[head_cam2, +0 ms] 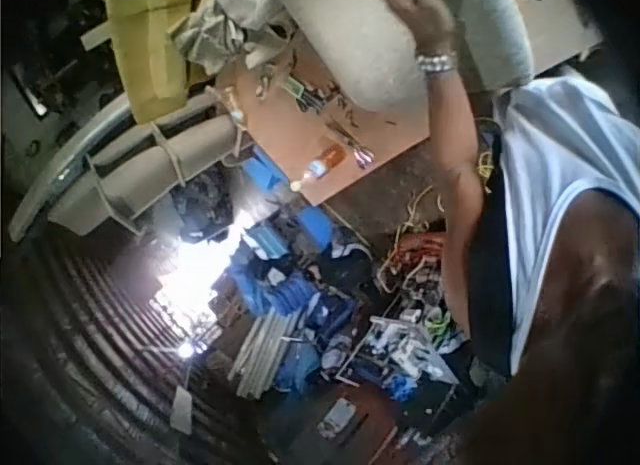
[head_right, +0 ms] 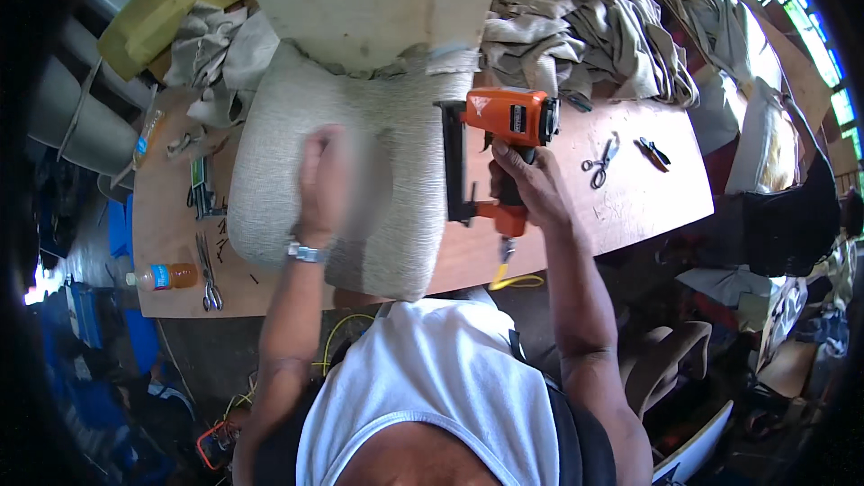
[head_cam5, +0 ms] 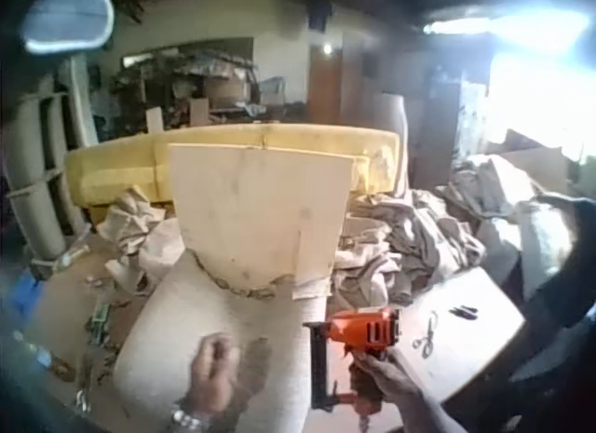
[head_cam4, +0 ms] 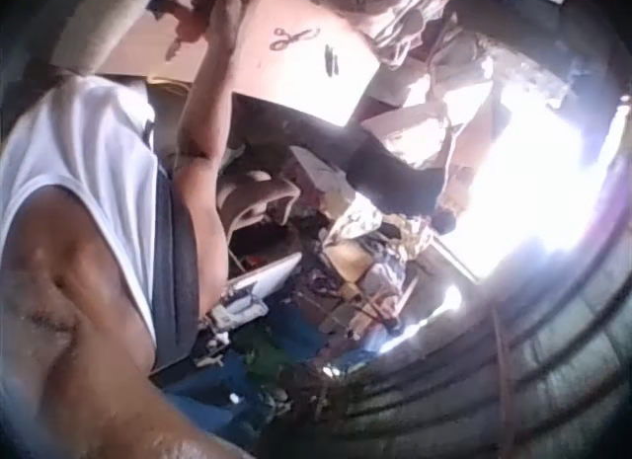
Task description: The person uses a pneumatic staple gun to attach beige fabric to a wooden furniture frame. They repeatedly pull the fabric taut with their hands and fire staples along the edges to secure it. The person rotates the frame to access different sides and continues stapling until the fabric is fully attached.
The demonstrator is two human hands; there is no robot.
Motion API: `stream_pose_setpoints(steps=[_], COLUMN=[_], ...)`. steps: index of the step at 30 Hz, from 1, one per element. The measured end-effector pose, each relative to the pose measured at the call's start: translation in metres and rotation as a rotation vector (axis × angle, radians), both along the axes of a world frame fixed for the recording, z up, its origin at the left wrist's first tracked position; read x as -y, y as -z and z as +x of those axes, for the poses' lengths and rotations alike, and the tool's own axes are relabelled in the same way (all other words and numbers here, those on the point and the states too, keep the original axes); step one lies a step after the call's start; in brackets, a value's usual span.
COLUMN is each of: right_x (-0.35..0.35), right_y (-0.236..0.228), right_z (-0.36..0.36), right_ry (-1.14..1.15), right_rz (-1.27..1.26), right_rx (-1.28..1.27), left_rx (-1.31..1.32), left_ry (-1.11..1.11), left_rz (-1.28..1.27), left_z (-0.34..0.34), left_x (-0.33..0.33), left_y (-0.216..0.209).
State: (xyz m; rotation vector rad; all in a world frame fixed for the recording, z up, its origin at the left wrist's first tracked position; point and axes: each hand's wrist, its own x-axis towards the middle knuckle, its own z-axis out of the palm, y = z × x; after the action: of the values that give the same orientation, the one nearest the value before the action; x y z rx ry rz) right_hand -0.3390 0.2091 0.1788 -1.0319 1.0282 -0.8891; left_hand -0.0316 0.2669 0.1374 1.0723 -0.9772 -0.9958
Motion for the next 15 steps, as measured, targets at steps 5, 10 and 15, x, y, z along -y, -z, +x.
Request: stream_pose_setpoints(steps=[5, 10, 15], right_x=[-0.019, -0.023, -0.015], right_y=[0.010, 0.016, 0.036], right_z=[-0.016, -0.033, -0.045], right_ry=[0.160, 0.254, 0.269], right_rz=[0.045, 0.071, 0.109], right_rx=[0.407, 0.484, 0.572], left_rx=[1.084, 1.299, 1.320], left_ry=[0.106, 0.045, 0.090], left_rz=[0.090, 0.004, 0.108], left_z=[-0.141, -0.167, -0.176], left_x=[0.008, 0.018, 0.014], left_y=[-0.041, -0.018, -0.022])
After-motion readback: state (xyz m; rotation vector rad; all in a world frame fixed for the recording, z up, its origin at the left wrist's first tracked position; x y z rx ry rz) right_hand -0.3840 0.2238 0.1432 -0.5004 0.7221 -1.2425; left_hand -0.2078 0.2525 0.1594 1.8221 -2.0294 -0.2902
